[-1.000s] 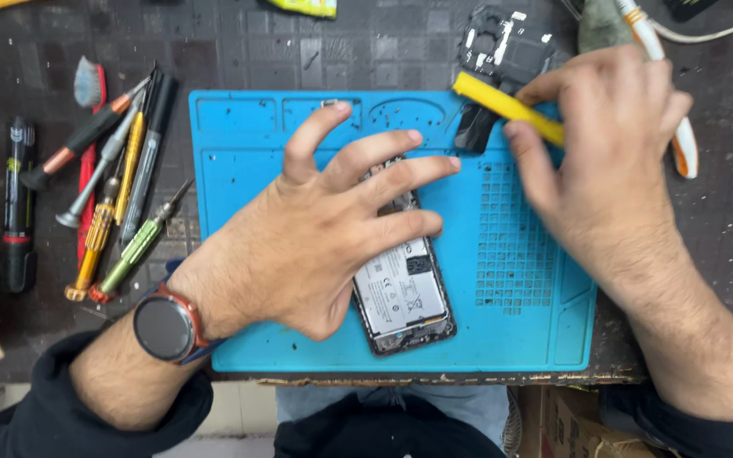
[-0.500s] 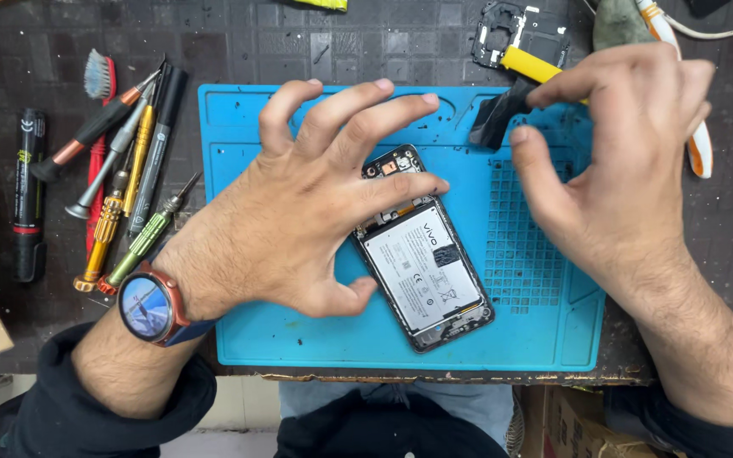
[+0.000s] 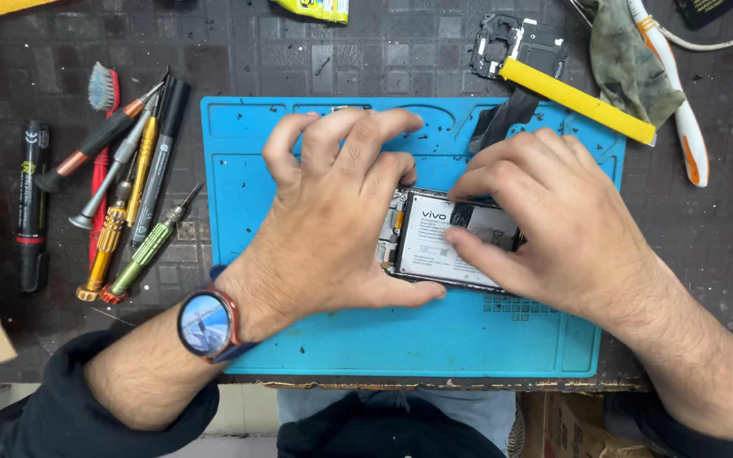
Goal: The person repairs a disassembled smartphone on a blue silicone mat, using a screwdriver to unscrew internal components and a yellow pry tool to lever the frame edge. They detach a flex cable, lift out the old battery, and continue prying and unscrewing around the battery compartment.
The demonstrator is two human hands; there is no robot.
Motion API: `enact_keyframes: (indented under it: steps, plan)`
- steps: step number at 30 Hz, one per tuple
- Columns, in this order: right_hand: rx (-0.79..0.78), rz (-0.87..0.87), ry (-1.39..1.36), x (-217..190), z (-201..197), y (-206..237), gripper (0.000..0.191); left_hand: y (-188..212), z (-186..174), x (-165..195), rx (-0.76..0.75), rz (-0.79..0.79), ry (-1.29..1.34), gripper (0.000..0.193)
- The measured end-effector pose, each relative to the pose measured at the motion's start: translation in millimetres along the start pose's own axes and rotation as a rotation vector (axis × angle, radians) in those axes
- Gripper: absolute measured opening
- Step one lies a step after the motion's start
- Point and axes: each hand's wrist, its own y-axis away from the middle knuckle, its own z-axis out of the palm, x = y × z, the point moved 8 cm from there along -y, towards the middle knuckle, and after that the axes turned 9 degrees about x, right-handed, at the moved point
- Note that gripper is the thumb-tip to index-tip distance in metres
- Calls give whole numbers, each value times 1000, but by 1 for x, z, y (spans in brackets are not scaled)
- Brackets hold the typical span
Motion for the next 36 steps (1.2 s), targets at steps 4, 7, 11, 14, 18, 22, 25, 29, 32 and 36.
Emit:
enact_keyframes:
  steps: [4, 7, 11, 14, 18, 22, 25, 29, 32, 36]
  plan:
    - [-64, 6, 75, 2, 1, 2, 32, 3, 3, 0, 22, -36, 10, 84]
    - [-51, -33, 145, -5, -2, 0, 30, 3, 3, 1, 39, -40, -36, 85]
    - [-25, -125, 235, -17, -3, -4, 32, 3, 3, 3, 51, -46, -33, 89]
    - [37, -183, 304, -24, -4, -4, 30, 2, 4, 2, 50, -35, -44, 90]
    - [25, -160, 368, -23, -2, 2, 26, 2, 5, 1, 44, -43, -40, 88]
    - [1, -109, 331, -11, -3, 1, 23, 3, 5, 1, 45, -42, -57, 92]
    - [-7, -102, 180, -8, -6, -2, 29, 5, 6, 1, 41, -40, -61, 93]
    - [-20, -111, 164, -10, -6, -2, 27, 6, 6, 2, 34, -26, -73, 95]
    - [-7, -135, 198, -11, -5, -2, 25, 5, 7, 2, 29, -22, -82, 95]
    - [12, -165, 242, -12, -2, 0, 24, 4, 7, 2, 33, -20, -68, 95]
